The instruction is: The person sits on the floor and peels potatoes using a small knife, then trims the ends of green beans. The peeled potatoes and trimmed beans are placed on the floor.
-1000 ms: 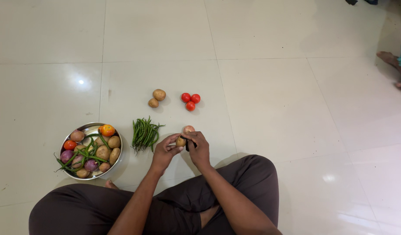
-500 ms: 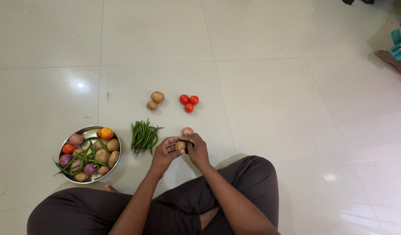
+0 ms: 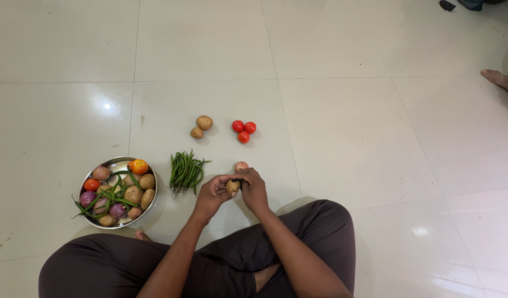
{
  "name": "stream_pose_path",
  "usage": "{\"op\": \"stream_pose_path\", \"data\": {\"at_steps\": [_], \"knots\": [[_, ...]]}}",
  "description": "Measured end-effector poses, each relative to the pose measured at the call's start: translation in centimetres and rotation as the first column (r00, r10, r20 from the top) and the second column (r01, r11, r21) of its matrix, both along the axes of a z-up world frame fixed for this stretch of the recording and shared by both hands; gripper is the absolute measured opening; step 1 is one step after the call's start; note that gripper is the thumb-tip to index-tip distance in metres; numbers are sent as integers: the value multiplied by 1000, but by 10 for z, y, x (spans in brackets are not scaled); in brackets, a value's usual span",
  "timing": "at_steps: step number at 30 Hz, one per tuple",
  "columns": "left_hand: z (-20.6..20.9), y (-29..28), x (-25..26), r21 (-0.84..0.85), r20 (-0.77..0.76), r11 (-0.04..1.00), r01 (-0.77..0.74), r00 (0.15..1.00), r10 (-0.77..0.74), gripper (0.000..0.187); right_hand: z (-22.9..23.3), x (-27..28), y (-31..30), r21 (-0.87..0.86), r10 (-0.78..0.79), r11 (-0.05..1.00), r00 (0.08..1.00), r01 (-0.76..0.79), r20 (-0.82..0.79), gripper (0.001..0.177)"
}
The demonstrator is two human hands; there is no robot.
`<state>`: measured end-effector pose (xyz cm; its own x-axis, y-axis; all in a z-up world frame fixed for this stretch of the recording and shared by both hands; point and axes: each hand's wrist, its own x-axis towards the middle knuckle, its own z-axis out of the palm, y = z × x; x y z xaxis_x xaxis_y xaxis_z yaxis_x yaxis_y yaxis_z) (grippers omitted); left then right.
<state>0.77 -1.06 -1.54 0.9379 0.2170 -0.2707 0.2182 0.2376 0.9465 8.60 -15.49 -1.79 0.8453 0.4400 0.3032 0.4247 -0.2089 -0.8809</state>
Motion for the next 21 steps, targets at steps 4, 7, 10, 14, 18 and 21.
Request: {"op": "stream_pose_path", "data": {"at_steps": [4,7,10,14,18,21], "knots": [[4,0,1,-82,32,997,17,999,-14,65,5,2,-1,-33,-45,999,944,36,-326,36],[4,2,0,-140,52,990,20,999,-12,67,9,0,2,-14,-81,997,944,80,-321,33],[0,4,-1,-182,64,983,-18,998,30,64,11,-6,3,-33,-137,991,966,133,-221,35],[-1,8,1,-198,46,974,-113,991,124,60,18,-23,6,-11,-123,992,991,123,-61,31],[1,7,0,-137,21,985,-106,994,110,59,25,-32,6,9,-89,996,963,89,255,36],[2,5,0,-78,-4,995,-65,998,64,58,24,-23,6,16,-111,994,960,110,258,32]]}}
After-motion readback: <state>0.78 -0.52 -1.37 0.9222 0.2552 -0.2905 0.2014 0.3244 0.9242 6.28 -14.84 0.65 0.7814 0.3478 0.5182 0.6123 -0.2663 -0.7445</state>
